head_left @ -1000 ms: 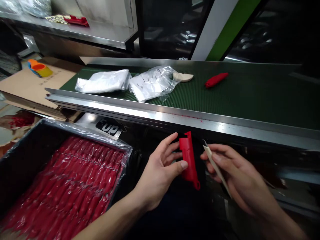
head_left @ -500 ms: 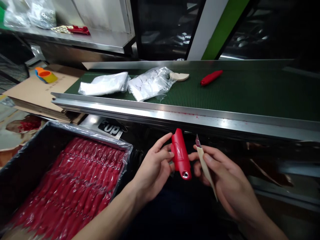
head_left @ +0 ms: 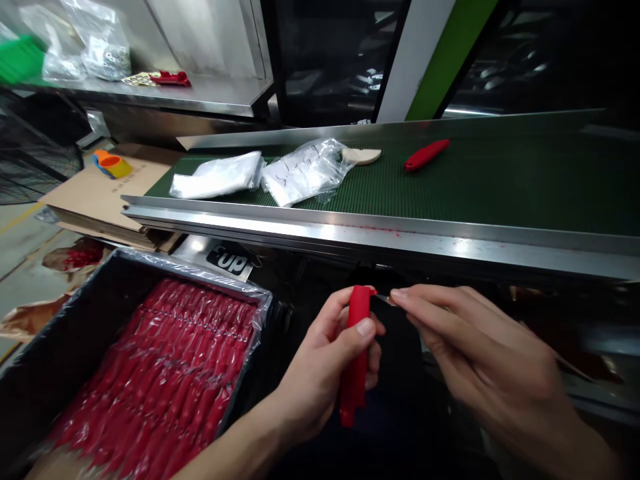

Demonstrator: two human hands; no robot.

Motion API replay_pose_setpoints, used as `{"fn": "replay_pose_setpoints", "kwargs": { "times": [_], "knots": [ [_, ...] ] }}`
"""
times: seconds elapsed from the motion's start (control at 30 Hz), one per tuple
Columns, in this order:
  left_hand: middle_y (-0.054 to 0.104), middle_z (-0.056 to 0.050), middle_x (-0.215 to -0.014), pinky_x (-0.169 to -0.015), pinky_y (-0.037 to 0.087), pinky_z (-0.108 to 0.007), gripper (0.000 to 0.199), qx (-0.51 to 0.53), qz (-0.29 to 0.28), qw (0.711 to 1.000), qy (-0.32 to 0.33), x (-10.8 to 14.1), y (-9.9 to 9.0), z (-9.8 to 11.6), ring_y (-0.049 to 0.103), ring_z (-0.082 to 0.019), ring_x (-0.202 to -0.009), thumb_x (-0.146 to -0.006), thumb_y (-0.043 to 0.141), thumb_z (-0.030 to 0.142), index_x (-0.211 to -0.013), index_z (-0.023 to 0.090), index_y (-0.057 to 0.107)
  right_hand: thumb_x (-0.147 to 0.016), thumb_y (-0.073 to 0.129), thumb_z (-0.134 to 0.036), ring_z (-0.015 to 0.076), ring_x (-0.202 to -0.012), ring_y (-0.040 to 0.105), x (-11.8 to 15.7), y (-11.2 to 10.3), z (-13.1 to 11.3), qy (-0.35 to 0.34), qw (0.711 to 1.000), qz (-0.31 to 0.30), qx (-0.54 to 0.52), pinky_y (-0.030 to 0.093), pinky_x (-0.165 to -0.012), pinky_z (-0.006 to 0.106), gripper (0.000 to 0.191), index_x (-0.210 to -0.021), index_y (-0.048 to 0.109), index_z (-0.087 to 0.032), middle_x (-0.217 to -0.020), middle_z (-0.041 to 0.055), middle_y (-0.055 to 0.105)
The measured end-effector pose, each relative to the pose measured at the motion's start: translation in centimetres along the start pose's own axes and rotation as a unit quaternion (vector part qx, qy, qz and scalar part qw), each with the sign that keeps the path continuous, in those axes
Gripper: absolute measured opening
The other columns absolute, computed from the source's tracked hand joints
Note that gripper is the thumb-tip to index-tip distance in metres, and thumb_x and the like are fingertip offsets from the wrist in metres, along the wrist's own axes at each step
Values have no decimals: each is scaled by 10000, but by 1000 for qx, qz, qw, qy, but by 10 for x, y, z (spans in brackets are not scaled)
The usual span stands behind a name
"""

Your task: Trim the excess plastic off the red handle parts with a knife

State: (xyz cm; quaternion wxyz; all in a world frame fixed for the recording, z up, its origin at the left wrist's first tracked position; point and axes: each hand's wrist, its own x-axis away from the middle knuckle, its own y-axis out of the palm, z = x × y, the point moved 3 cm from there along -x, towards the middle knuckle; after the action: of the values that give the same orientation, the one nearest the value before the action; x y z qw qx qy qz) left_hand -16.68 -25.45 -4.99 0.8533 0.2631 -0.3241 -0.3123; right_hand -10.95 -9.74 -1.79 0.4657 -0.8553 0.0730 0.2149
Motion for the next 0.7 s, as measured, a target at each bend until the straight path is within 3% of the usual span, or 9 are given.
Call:
{"fn": "replay_pose_setpoints", "kwargs": {
  "times": [0.17, 0.7],
  "knots": [
    [561, -43, -962, -524, 387, -203, 305, 11, -2, 1000, -2, 3, 1, 0, 500, -99, -646, -891, 547, 313, -1177, 210, 559, -844, 554, 1, 232, -1011, 593, 1, -2, -6, -30, 998, 0, 62, 460, -788, 412, 519, -1302, 570, -242, -1182, 75, 636],
    [593, -53, -926, -529, 383, -206, 315, 16, -7, 1000, -10, 6, 0, -2, 514, -102, -621, -874, 532, 288, -1173, 204, 587, -848, 550, 4, 230, -1019, 594, 1, -7, -10, -42, 995, -5, 90, 447, -794, 406, 507, -1302, 572, -220, -1171, 72, 650]
  ]
}}
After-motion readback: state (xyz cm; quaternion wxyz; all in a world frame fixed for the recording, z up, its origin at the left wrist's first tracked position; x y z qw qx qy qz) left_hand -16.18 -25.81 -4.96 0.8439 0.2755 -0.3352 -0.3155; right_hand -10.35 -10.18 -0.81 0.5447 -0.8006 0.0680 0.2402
